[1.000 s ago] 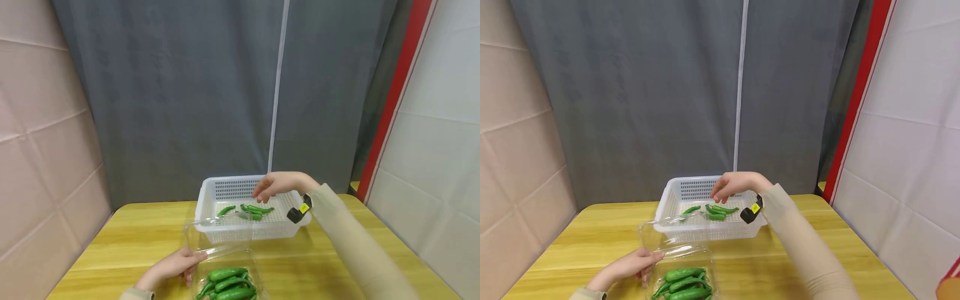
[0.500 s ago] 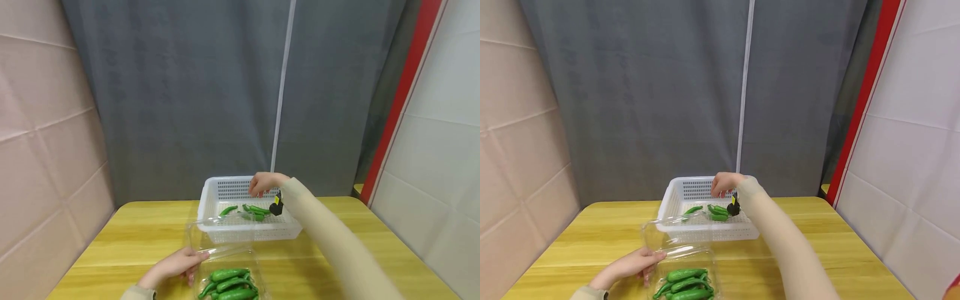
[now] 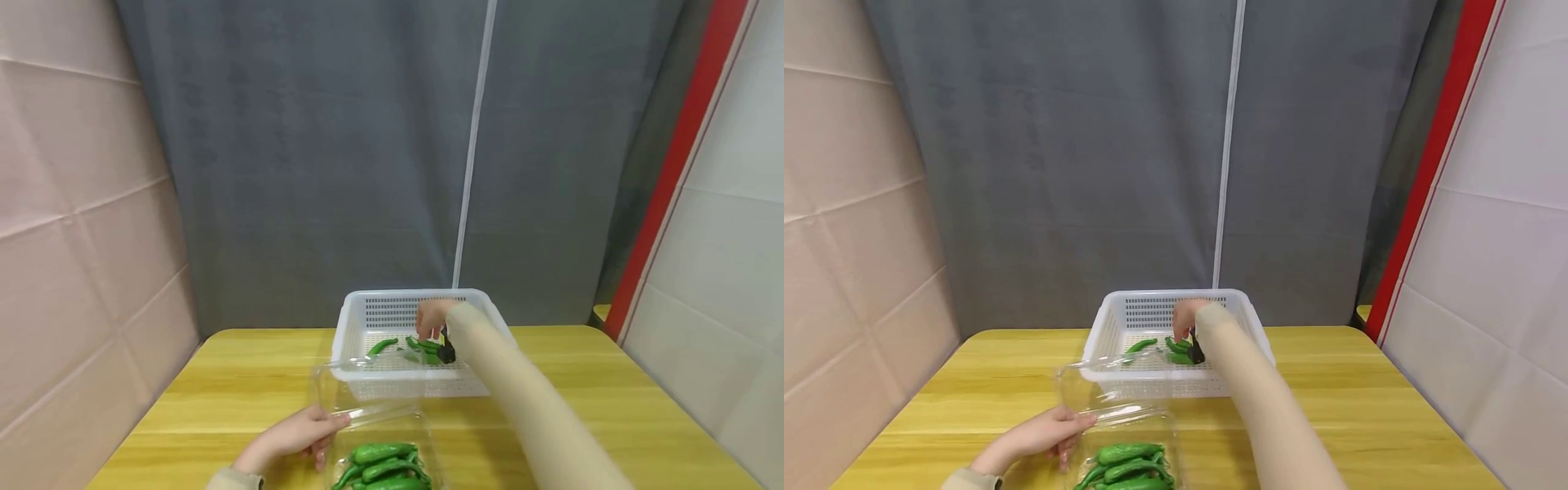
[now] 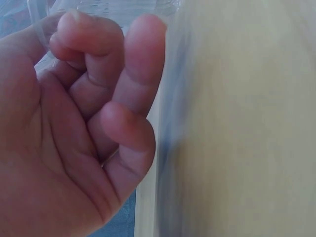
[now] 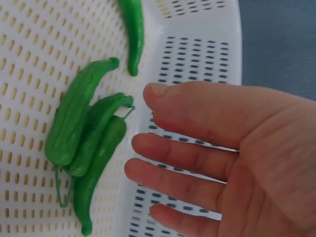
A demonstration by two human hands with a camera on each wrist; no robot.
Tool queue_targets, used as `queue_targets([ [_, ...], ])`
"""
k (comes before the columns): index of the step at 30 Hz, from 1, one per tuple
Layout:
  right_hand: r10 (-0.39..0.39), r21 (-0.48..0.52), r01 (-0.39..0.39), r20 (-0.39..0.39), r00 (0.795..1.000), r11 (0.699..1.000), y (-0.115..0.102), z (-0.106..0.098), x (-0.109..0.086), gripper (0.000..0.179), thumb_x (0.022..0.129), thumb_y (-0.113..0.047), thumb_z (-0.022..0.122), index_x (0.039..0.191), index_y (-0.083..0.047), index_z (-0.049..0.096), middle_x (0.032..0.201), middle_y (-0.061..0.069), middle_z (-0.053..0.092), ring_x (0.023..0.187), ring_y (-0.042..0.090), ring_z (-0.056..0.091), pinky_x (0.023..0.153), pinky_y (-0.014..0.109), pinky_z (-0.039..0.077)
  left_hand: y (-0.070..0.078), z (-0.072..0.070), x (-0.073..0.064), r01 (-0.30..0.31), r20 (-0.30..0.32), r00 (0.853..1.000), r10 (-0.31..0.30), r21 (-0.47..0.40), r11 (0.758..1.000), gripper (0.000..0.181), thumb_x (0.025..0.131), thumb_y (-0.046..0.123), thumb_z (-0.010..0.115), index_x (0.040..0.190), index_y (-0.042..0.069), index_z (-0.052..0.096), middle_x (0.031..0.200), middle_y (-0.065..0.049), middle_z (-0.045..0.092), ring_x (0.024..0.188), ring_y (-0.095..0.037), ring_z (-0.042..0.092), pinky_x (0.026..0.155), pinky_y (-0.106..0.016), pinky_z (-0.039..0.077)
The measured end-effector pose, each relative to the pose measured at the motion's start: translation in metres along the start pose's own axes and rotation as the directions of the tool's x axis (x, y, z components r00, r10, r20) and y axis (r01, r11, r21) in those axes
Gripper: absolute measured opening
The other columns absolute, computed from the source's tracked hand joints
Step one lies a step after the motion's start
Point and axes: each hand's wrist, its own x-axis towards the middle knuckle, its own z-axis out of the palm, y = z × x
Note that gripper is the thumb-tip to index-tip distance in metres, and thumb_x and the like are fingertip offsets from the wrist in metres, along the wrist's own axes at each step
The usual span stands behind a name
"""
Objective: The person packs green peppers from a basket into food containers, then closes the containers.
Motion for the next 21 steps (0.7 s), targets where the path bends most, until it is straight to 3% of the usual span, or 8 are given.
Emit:
queue_targets([
  [5,0.028,-0.053,-0.027,0.026,0.999,0.998,0.002,0.009,0.004,0.008,0.082,-0.012,0.075,0.09,-0.01,0.076,0.084,-0.003,0.067,0.076,0.013,0.062,0.07,0.031,0.051,0.002,0.002,0.0,0.001,0.0,1.0,-0.001,0.004,1.0,0.065,0.102,0.038,0.047,0.064,-0.014,0.044,0.047,0.0,0.051,0.044,-0.014,0.06,0.04,-0.023,0.03],
  [10,0.041,-0.132,-0.036,0.034,0.999,0.991,0.003,0.016,0.014,0.006,0.082,-0.013,0.075,0.088,-0.011,0.075,0.078,-0.003,0.065,0.075,0.012,0.057,0.07,0.031,0.05,0.003,0.002,-0.001,0.005,-0.002,1.0,-0.005,0.004,1.0,0.066,0.102,0.039,0.047,0.064,-0.015,0.044,0.047,0.0,0.052,0.045,-0.015,0.06,0.04,-0.023,0.031],
  [15,0.106,-0.228,-0.102,0.004,0.994,0.968,0.004,0.023,0.02,0.009,0.08,-0.018,0.078,0.088,-0.018,0.073,0.086,-0.004,0.065,0.08,0.012,0.057,0.076,0.033,0.051,0.004,0.002,-0.001,0.001,-0.001,1.0,-0.001,0.008,1.0,0.066,0.102,0.039,0.047,0.063,-0.014,0.045,0.047,0.0,0.052,0.044,-0.014,0.06,0.04,-0.022,0.03],
  [21,0.155,-0.262,-0.151,-0.007,0.988,0.953,0.003,0.034,0.02,0.024,0.078,-0.021,0.082,0.099,-0.015,0.072,0.095,-0.004,0.064,0.088,0.014,0.058,0.085,0.035,0.05,0.006,0.004,-0.002,0.003,-0.004,1.0,-0.003,0.009,1.0,0.067,0.102,0.04,0.048,0.063,-0.015,0.045,0.046,0.001,0.052,0.044,-0.012,0.059,0.04,-0.022,0.03],
])
